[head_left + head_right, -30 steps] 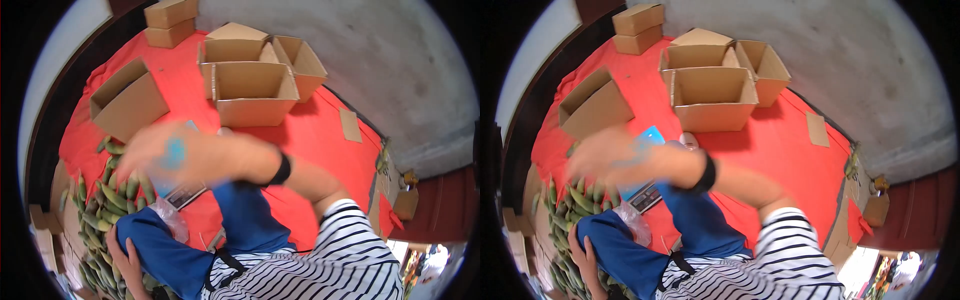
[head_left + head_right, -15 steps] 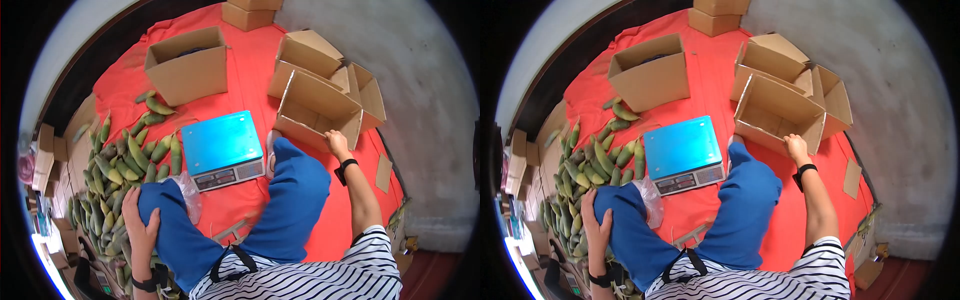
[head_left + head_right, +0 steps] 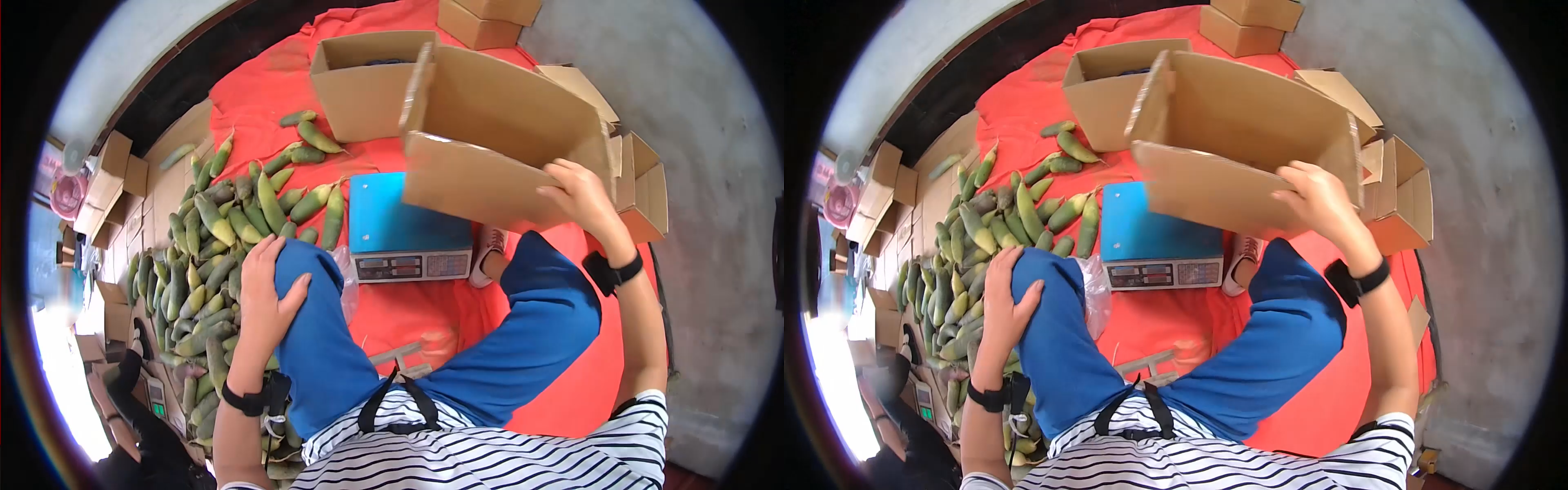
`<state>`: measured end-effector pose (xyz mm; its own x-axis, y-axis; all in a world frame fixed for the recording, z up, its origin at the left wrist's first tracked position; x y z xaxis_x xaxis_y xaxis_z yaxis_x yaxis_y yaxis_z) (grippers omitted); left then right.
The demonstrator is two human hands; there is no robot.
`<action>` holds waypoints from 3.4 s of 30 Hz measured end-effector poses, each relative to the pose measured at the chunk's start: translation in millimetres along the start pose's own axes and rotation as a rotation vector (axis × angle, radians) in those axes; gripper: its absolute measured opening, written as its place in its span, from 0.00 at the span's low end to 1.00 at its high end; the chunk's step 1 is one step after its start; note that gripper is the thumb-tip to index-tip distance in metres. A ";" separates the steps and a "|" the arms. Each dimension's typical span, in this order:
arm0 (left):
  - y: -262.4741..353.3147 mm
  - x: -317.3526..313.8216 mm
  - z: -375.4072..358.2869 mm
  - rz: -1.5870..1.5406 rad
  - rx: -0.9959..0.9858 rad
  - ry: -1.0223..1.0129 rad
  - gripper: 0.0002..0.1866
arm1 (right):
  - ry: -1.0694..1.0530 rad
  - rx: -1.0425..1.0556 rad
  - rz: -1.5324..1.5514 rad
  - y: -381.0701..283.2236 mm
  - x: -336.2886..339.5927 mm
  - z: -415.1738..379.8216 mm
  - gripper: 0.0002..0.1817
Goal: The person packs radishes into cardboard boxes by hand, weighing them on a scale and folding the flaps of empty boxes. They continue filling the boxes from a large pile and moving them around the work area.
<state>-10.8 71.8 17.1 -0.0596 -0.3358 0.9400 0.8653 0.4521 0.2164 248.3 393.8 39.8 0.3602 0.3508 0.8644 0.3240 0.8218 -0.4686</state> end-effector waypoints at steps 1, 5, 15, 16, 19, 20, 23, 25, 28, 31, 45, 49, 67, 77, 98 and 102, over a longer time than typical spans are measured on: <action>0.9 0.1 0.4 -0.007 -0.007 -0.003 0.31 | 0.009 0.089 0.049 -6.3 -17.3 12.0 0.12; -1.7 0.9 -2.4 -0.025 -0.019 0.015 0.31 | -0.083 0.220 0.071 -45.7 -93.0 45.8 0.11; -1.9 -1.7 -30.1 -0.320 -0.008 0.000 0.37 | -0.236 0.221 0.087 -60.9 -140.9 44.7 0.09; -9.7 -2.9 -36.0 -0.314 0.011 0.002 0.37 | -0.258 0.185 0.101 -61.4 -139.7 45.6 0.09; -70.7 -36.6 -67.6 -0.525 0.292 -0.008 0.29 | -0.329 0.073 0.068 -65.7 -139.2 46.3 0.10; -95.7 -49.5 -81.5 -0.516 0.351 0.008 0.27 | -0.344 0.088 0.071 -73.6 -138.5 45.0 0.10; -177.7 -88.8 -141.0 -0.120 0.470 -0.071 0.24 | -0.312 0.081 0.038 -93.1 -124.9 42.6 0.18; -241.2 -102.2 -186.6 0.160 0.545 -0.078 0.25 | -0.294 0.090 0.018 -103.6 -120.9 39.2 0.19; -330.4 -91.1 -255.1 0.379 0.860 -0.175 0.28 | -0.282 0.081 -0.019 -106.1 -121.0 38.0 0.22; -390.0 -83.7 -315.6 0.477 1.086 -0.347 0.33 | -0.271 0.023 -0.102 -91.8 -133.8 39.4 0.20; -404.6 -103.2 -348.0 0.229 1.145 -0.278 0.44 | -0.332 -0.049 -0.022 -73.5 -153.4 44.6 0.07; -366.8 -92.9 -305.3 -0.243 1.114 -0.112 0.45 | -0.332 -0.033 -0.009 -71.6 -153.8 45.1 0.06; 46.2 -108.6 156.8 -0.223 -0.279 -0.346 0.38 | -0.318 0.121 0.080 -87.7 -162.6 53.2 0.06; -58.3 0.1 80.2 -0.273 -0.074 0.028 0.26 | -0.282 0.146 0.136 -87.5 -163.2 56.7 0.07; -320.6 -149.9 -252.1 0.885 0.376 -0.733 0.23 | -0.373 -0.025 0.042 -91.5 -168.2 56.7 0.08; -331.0 -169.9 -264.3 0.987 0.188 -0.789 0.16 | -0.357 -0.029 0.041 -89.4 -167.9 57.6 0.07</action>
<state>-155.6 -239.1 -283.9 0.2316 0.7583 0.6094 0.6313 0.3595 -0.6872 108.5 287.2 -52.9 0.0471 0.5218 0.8518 0.3422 0.7927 -0.5045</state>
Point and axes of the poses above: each hand's wrist, its own z-axis towards the middle knuckle, its own x-axis out of the back of the hand, y = z × x, the point moved 10 cm from there along z, towards the middle knuckle, and after that the axes turned 14 degrees about z, right-handed, at the moved point
